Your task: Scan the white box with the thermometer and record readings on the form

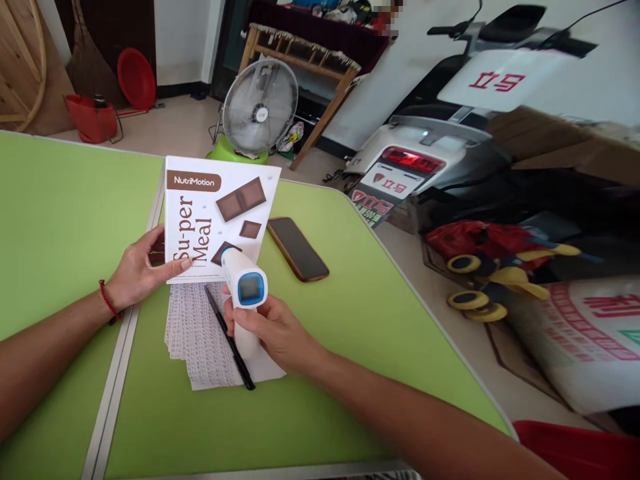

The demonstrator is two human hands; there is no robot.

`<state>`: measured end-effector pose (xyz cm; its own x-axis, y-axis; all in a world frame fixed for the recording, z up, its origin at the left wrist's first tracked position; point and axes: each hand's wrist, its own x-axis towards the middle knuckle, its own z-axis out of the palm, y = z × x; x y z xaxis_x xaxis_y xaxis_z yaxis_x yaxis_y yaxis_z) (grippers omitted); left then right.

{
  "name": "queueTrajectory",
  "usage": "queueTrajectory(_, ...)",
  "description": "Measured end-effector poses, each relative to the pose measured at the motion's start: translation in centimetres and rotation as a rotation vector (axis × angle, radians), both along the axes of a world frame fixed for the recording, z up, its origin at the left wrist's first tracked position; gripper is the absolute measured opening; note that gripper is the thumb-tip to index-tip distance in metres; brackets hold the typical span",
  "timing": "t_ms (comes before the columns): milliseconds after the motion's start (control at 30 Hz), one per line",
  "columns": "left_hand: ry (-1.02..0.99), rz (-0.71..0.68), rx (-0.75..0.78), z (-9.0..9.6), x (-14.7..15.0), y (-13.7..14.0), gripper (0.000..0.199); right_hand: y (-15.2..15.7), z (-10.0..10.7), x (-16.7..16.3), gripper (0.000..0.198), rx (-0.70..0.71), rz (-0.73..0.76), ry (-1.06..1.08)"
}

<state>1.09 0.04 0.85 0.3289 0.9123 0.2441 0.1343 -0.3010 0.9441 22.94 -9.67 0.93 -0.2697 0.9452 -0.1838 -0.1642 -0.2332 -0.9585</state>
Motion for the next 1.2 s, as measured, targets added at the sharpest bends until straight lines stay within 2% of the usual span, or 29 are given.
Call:
queueTrajectory(233, 0.002, -0.019, 0.005, 0.1, 0.1, 0.0, 0.065, 0.4, -1.2, -1.2, 0.022, 0.061, -0.101, 0.017)
queueTrajectory(433, 0.036, -0.014, 0.033, 0.0, -0.1, 0.1, 0.064, 0.4, -1.6, -1.4, 0.017, 0.095, -0.118, 0.023)
queueTrajectory(733, 0.048, -0.014, -0.004, 0.2, 0.0, 0.0, 0.067, 0.5, -1.5, -1.4, 0.019, 0.083, -0.128, -0.024)
queueTrajectory(1200, 0.063, -0.007, -0.01, 0.3, -0.2, 0.0, 0.066, 0.7, -1.7, -1.3, 0.02, 0.14, -0.093, -0.025)
